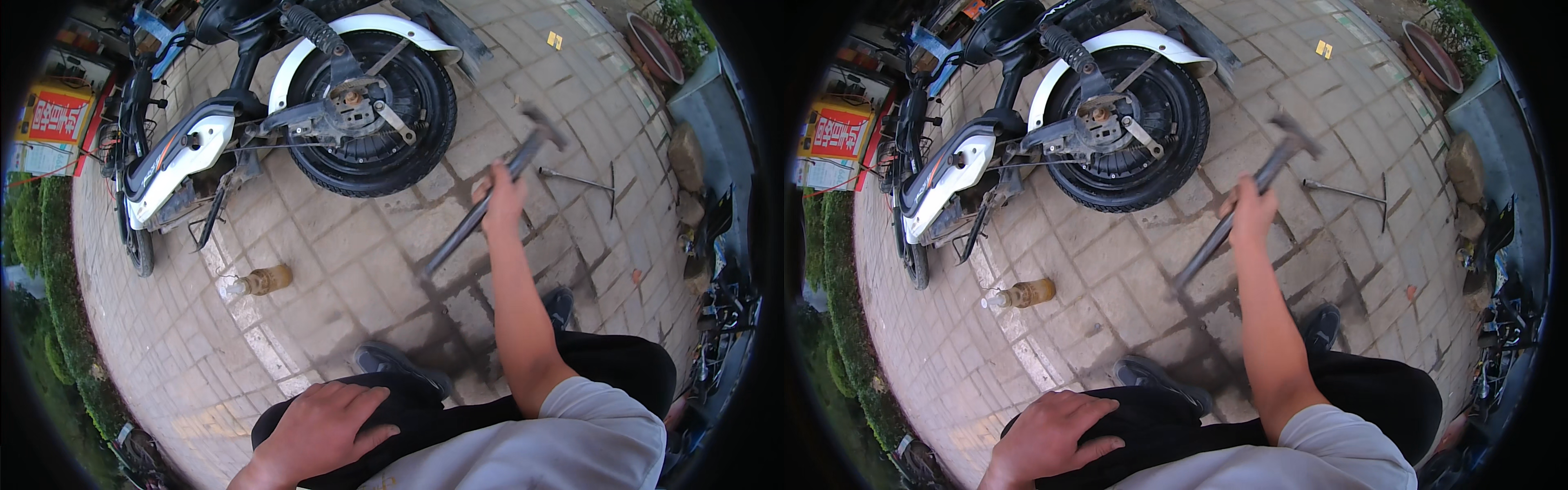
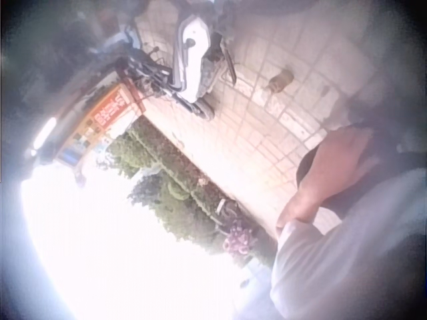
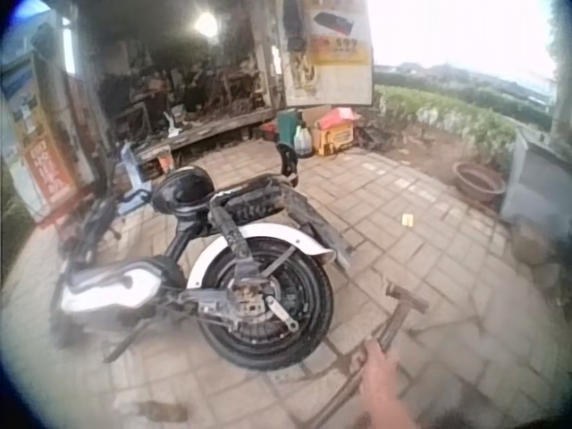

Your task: The person repeatedly strikes the rear wheel hub area of a white electric scooter with a hammer. They pause to apply liquid from a small bottle onto the hub, then resume hammering. The task focuses on the rear wheel assembly and does not show removal or reinstallation of parts.

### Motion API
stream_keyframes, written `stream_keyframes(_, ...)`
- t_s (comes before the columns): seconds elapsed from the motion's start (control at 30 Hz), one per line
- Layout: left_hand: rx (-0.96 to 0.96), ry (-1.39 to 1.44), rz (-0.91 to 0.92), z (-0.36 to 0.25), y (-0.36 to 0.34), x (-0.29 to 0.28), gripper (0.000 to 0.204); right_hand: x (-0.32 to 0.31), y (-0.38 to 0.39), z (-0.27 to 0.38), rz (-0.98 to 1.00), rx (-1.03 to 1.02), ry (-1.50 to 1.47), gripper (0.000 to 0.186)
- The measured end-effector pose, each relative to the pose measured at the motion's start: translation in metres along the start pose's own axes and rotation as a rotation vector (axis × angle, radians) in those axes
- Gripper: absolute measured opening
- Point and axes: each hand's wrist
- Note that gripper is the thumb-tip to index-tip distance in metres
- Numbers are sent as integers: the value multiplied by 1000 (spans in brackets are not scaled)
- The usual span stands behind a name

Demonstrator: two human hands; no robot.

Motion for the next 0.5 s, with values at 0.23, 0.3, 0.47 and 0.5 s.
stream_keyframes(0.23,-16,-8,-31,-8,7,0,41,-19,-2,-95,504,117,926,25)
stream_keyframes(0.3,-63,-5,8,-12,6,0,44,-31,26,-127,715,131,1063,31)
stream_keyframes(0.47,-130,-32,25,-21,-2,1,43,8,115,-121,1372,-133,1258,43)
stream_keyframes(0.5,-150,-45,45,-22,-3,0,43,22,122,-111,1426,-136,1224,44)
Point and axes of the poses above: each hand's wrist, its own y-axis away from the middle knuckle, its own x-axis out of the palm, z = x × y, and after that the axes turned 8 degrees about -z, right-handed
